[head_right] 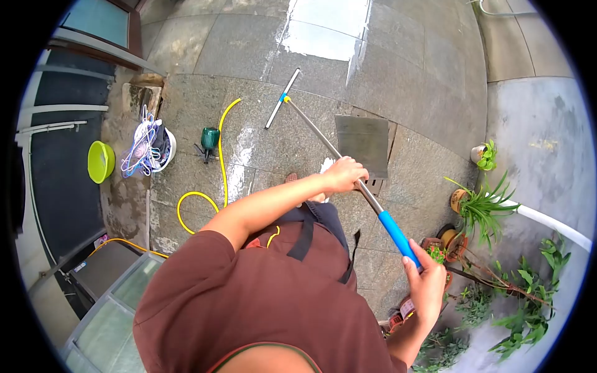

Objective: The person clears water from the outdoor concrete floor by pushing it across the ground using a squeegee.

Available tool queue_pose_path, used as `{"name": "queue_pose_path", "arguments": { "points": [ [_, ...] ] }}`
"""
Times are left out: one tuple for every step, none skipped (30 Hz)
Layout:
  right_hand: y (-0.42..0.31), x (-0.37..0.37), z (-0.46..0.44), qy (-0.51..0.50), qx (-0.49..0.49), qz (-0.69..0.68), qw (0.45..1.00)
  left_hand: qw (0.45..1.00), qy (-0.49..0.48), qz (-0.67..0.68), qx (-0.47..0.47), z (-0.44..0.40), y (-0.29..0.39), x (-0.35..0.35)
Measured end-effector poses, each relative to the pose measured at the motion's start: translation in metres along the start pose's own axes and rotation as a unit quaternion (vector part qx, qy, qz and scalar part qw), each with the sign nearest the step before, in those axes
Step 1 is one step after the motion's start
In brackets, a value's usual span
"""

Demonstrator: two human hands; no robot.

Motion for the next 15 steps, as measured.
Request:
{"name": "queue_pose_path", "arguments": {
  "points": [
    [-0.007,-0.004,-0.007,0.007,-0.009,-0.003,1.000,0.999,0.004,0.016,0.033,-0.008,-0.009,-0.006],
    [-0.022,-0.011,-0.014,0.007,-0.045,-0.004,0.999,0.997,0.031,0.040,0.053,-0.013,-0.020,-0.018],
    [-0.037,-0.017,-0.021,-0.007,-0.058,0.022,0.998,0.998,0.038,0.042,0.022,-0.014,-0.033,-0.031],
    [-0.050,-0.024,-0.026,-0.018,-0.071,0.047,0.996,0.998,0.044,0.043,-0.006,-0.014,-0.042,-0.044],
    [-0.063,-0.029,-0.031,-0.039,-0.101,0.089,0.990,0.998,0.046,0.027,-0.031,-0.014,-0.045,-0.050],
    [-0.075,-0.034,-0.037,-0.061,-0.131,0.131,0.981,0.997,0.050,0.012,-0.055,-0.014,-0.046,-0.055],
    [-0.082,-0.038,-0.044,-0.082,-0.160,0.174,0.968,0.995,0.054,-0.003,-0.081,-0.015,-0.046,-0.061],
    [-0.082,-0.042,-0.056,-0.084,-0.172,0.157,0.969,0.993,0.058,-0.008,-0.098,-0.014,-0.045,-0.065],
    [-0.079,-0.047,-0.071,-0.085,-0.188,0.141,0.968,0.991,0.065,-0.015,-0.116,-0.014,-0.046,-0.072],
    [-0.079,-0.054,-0.088,-0.087,-0.207,0.126,0.966,0.988,0.074,-0.023,-0.136,-0.015,-0.049,-0.078],
    [-0.081,-0.060,-0.104,-0.105,-0.210,0.146,0.961,0.986,0.055,-0.009,-0.160,-0.012,-0.053,-0.080],
    [-0.088,-0.063,-0.121,-0.124,-0.222,0.154,0.955,0.982,0.036,0.006,-0.185,-0.009,-0.058,-0.079],
    [-0.097,-0.065,-0.138,-0.143,-0.234,0.162,0.948,0.977,0.018,0.021,-0.211,-0.007,-0.064,-0.082],
    [-0.104,-0.067,-0.155,-0.162,-0.247,0.171,0.940,0.975,0.029,0.057,-0.215,-0.007,-0.070,-0.087],
    [-0.105,-0.067,-0.175,-0.170,-0.280,0.170,0.929,0.970,0.039,0.095,-0.219,-0.006,-0.076,-0.092]
  ]
}}
Point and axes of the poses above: each hand's wrist, its own z-axis away from the middle knuckle, its own x-axis out of the palm, y = z × x, the point moved 4 cm from there along -z, towards the middle knuckle
